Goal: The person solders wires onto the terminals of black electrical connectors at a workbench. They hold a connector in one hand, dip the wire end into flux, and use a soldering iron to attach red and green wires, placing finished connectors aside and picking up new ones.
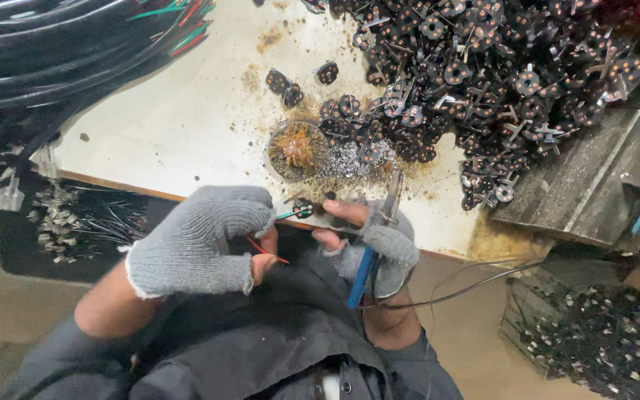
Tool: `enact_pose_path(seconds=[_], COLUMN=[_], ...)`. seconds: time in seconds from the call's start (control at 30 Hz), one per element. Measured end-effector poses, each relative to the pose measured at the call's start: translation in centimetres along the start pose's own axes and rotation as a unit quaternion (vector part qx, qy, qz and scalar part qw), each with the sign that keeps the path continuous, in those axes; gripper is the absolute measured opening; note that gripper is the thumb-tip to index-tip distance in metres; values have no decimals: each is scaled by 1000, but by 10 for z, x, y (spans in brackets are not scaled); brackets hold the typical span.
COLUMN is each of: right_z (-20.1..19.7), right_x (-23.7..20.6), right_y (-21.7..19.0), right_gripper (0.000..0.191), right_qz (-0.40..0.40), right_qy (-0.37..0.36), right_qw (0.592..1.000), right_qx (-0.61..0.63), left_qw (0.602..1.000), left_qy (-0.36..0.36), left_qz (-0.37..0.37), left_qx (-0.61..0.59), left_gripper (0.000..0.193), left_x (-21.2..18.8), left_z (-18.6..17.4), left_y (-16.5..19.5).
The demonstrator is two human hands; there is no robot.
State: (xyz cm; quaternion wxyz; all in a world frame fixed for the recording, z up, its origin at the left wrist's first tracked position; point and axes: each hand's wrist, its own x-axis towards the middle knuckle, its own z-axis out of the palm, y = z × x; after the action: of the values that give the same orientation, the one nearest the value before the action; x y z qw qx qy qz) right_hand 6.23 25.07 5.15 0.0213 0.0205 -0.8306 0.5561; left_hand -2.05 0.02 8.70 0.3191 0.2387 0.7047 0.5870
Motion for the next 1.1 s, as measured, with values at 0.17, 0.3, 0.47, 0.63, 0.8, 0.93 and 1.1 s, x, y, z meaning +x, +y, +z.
enact_pose_path(seconds=[0.17,0.3,0.47,0.63,0.8,0.93,1.1], right_z=[1,5,2,2,3,5,8], right_x=[-10,-18,-14,4,16,21,20], right_y=[4,18,20,6,-7,-8,-6], right_gripper=[44,45,37,18,14,20,29], right_qz=[64,69,-12,-66,-52,-31,-66], right_qy=[-22,-8,11,10,-59,-34,-15], right_qw=[988,980,1000,998,990,988,996], right_qx=[137,187,-1,-12,-120,-146,-63], left_qw=[998,975,986,994,977,956,951], left_qy=[3,-17,-31,19,72,157,166], left_qz=[0,-109,-87,106,72,76,67], left_qx=[-57,-193,-140,-21,189,236,251], left_gripper=[20,22,19,20,21,21,23], left_x=[5,5,6,5,13,15,15], left_z=[23,39,43,28,26,36,36], left_y=[-16,-23,-14,-5,-19,-31,-34])
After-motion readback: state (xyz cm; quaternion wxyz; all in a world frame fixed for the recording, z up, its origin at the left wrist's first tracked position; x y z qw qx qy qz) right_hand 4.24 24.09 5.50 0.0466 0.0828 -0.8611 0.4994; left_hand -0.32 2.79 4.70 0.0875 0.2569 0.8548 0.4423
